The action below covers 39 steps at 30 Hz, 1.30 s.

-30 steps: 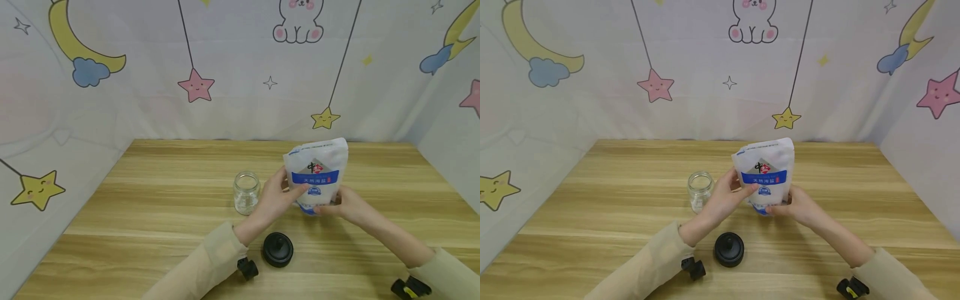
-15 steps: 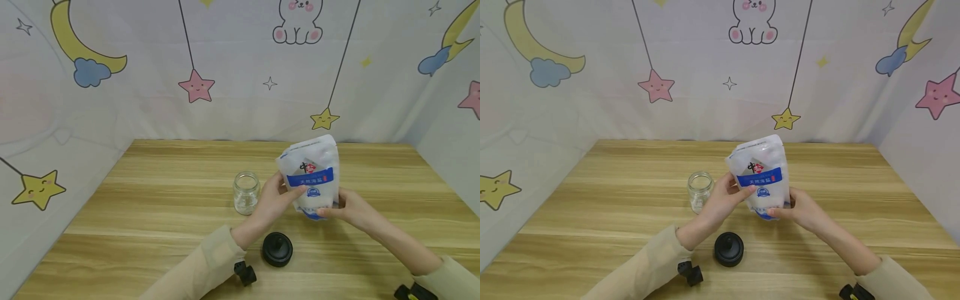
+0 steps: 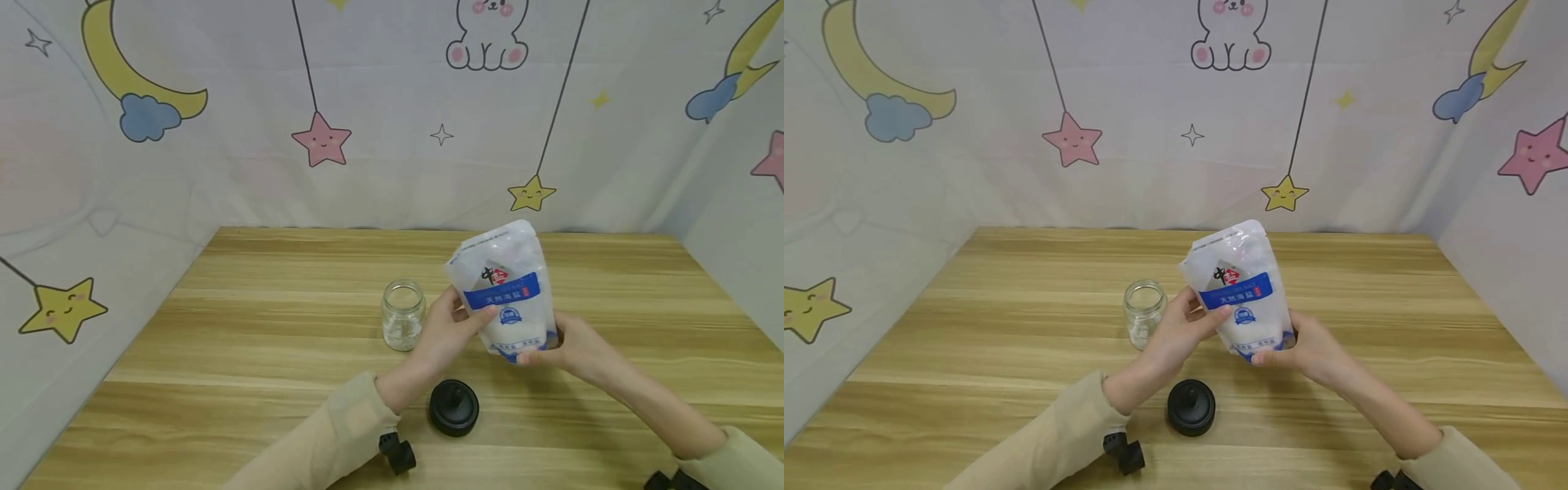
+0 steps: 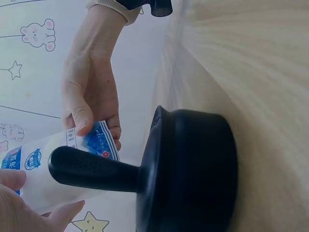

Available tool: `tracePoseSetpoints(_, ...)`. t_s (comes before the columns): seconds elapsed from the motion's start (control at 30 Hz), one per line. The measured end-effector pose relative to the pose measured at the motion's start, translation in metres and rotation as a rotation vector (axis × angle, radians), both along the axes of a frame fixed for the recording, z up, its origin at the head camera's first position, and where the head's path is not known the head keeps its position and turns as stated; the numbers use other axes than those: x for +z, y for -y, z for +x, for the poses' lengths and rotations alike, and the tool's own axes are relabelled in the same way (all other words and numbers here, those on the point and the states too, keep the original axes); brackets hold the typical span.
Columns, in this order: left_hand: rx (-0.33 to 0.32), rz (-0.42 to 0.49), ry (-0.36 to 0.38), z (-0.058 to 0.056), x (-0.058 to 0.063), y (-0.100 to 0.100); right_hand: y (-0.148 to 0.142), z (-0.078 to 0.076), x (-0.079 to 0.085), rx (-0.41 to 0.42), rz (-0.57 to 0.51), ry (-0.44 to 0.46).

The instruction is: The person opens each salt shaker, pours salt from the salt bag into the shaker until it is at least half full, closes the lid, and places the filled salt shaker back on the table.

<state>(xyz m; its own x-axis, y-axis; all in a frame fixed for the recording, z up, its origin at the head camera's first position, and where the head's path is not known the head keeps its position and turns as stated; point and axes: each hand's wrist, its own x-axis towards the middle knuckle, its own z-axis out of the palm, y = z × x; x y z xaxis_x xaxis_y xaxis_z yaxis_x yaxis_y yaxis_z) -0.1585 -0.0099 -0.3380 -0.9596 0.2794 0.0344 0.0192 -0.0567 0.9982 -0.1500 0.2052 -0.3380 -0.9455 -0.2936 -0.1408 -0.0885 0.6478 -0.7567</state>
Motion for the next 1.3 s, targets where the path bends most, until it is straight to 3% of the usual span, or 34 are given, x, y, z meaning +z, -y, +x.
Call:
tracePoseSetpoints(0.47, -0.015, 0.134, 0.1, 0.0021, -0.0034, 0.0021, 0.0005, 0.0037, 0.0014, -0.047, 0.038, -0.066)
tracePoseSetpoints(0.77, -0.009, 0.143, 0.106, 0.0061, -0.0022, 0.0014, -0.0004, 0.0059, 0.0009, -0.066, 0.024, -0.058)
tracePoseSetpoints(1.0, -0.044, 0.156, 0.115, 0.0079, -0.0037, 0.0007, -0.0003, 0.0074, 0.002, -0.089, 0.053, -0.028)
tracePoseSetpoints(1.3, -0.066, 0.151, 0.126, 0.0092, -0.0049, 0.0011, -0.0019, 0.009, 0.0009, -0.11, 0.037, -0.058)
